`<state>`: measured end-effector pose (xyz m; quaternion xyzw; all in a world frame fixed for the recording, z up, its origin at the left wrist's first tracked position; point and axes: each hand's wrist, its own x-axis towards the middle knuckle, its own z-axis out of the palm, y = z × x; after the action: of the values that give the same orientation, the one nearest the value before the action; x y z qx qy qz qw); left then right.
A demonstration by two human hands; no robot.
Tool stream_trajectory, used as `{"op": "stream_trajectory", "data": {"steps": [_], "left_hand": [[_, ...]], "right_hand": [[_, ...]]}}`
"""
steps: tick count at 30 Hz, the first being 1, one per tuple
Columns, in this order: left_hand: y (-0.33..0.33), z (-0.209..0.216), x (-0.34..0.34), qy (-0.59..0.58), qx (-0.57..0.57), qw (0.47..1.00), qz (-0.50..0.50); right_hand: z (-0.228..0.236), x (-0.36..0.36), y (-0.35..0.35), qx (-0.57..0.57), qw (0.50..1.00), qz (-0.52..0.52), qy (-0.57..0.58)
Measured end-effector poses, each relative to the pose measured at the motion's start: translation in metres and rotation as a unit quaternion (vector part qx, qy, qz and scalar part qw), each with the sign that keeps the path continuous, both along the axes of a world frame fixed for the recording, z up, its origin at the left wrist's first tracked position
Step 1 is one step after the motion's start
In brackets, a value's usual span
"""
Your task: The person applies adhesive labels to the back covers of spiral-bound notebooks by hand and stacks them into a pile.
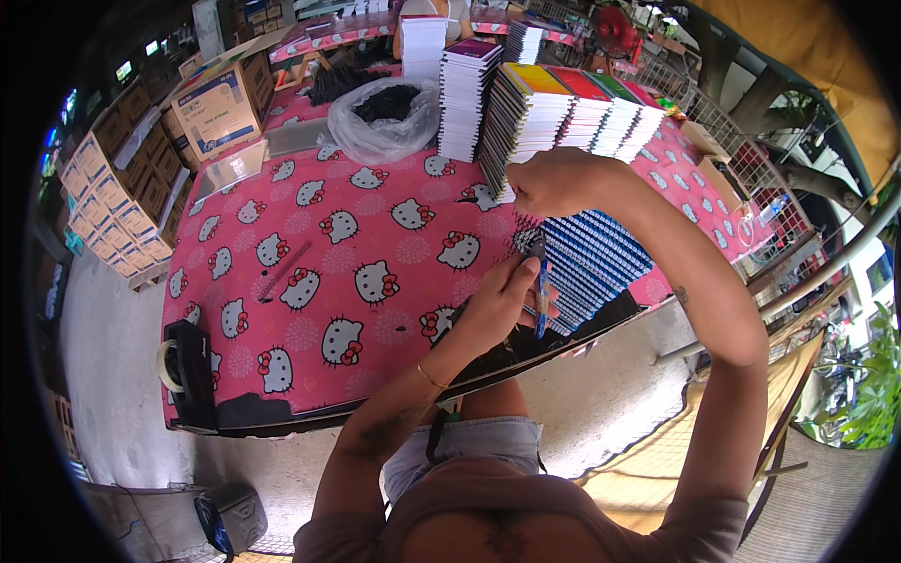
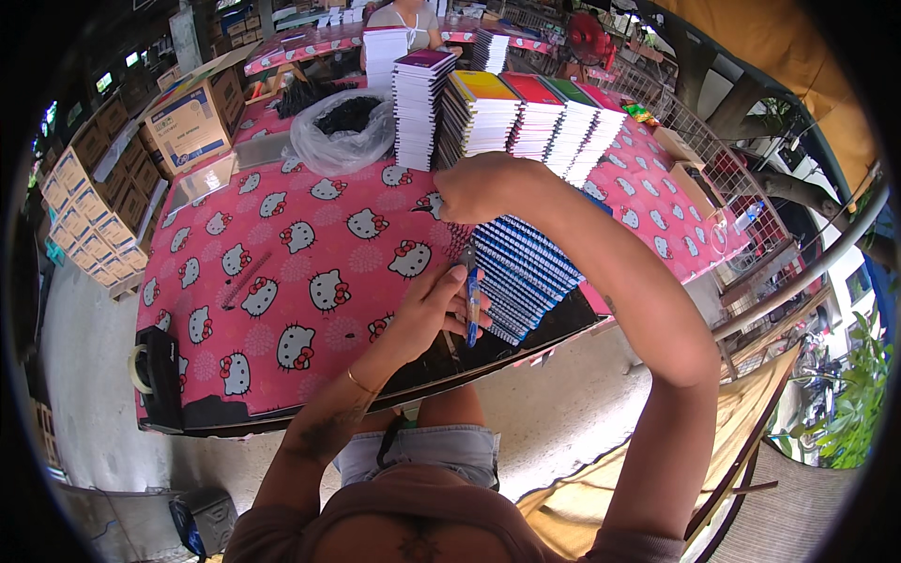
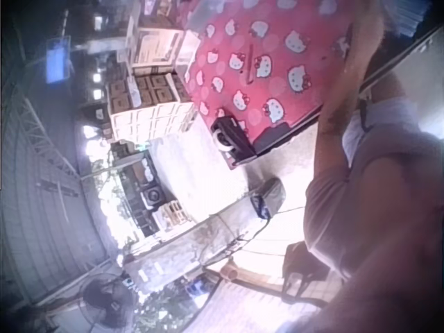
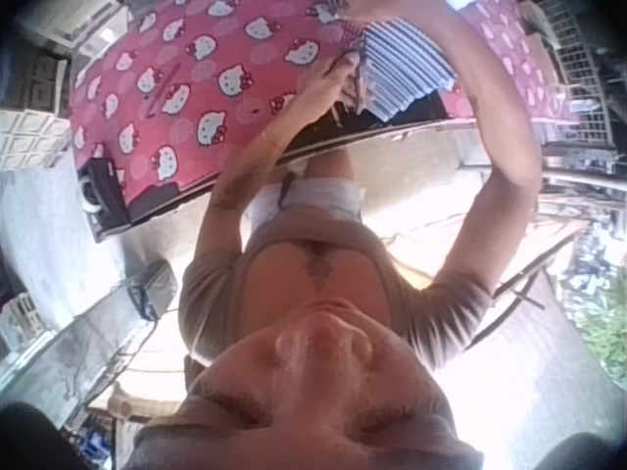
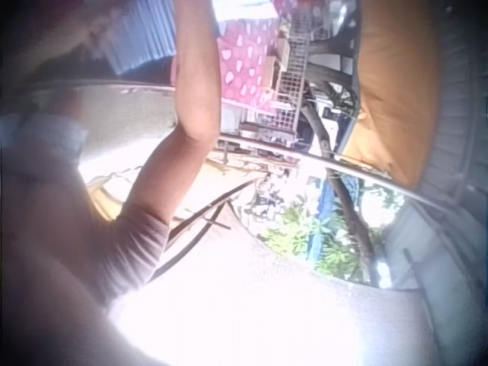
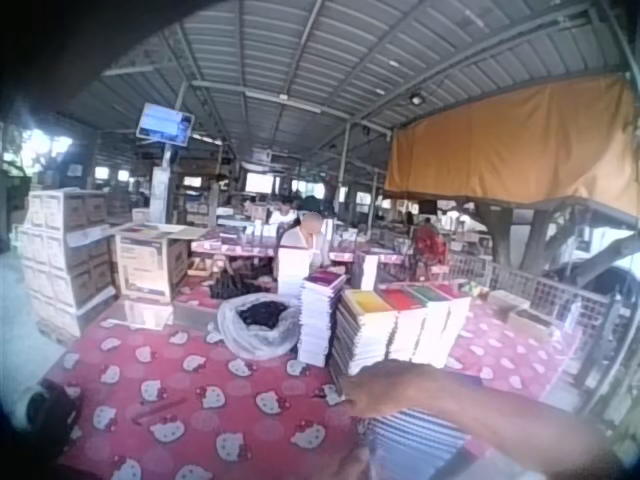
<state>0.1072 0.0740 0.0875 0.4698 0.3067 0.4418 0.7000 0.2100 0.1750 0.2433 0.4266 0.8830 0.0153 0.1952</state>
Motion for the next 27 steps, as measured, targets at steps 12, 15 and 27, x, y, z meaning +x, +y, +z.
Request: {"op": "stream_trajectory", "data": {"steps": [12, 15, 27], "left_hand": [[0.009, -0.002, 0.001, 0.038, 0.04, 0.998, 0.004], [0.001, -0.006, -0.003, 0.037, 0.012, 0.999, -0.005], [0.007, -0.012, 0.001, 0.033, 0.015, 0.999, 0.03]], "right_hand": [[-0.011, -0.001, 0.001, 0.026, 0.998, 0.034, -0.044], [-0.011, -0.006, -0.004, 0.034, 0.999, -0.004, -0.009], [-0.016, -0.014, -0.009, 0.032, 0.994, 0.04, -0.095]]}}
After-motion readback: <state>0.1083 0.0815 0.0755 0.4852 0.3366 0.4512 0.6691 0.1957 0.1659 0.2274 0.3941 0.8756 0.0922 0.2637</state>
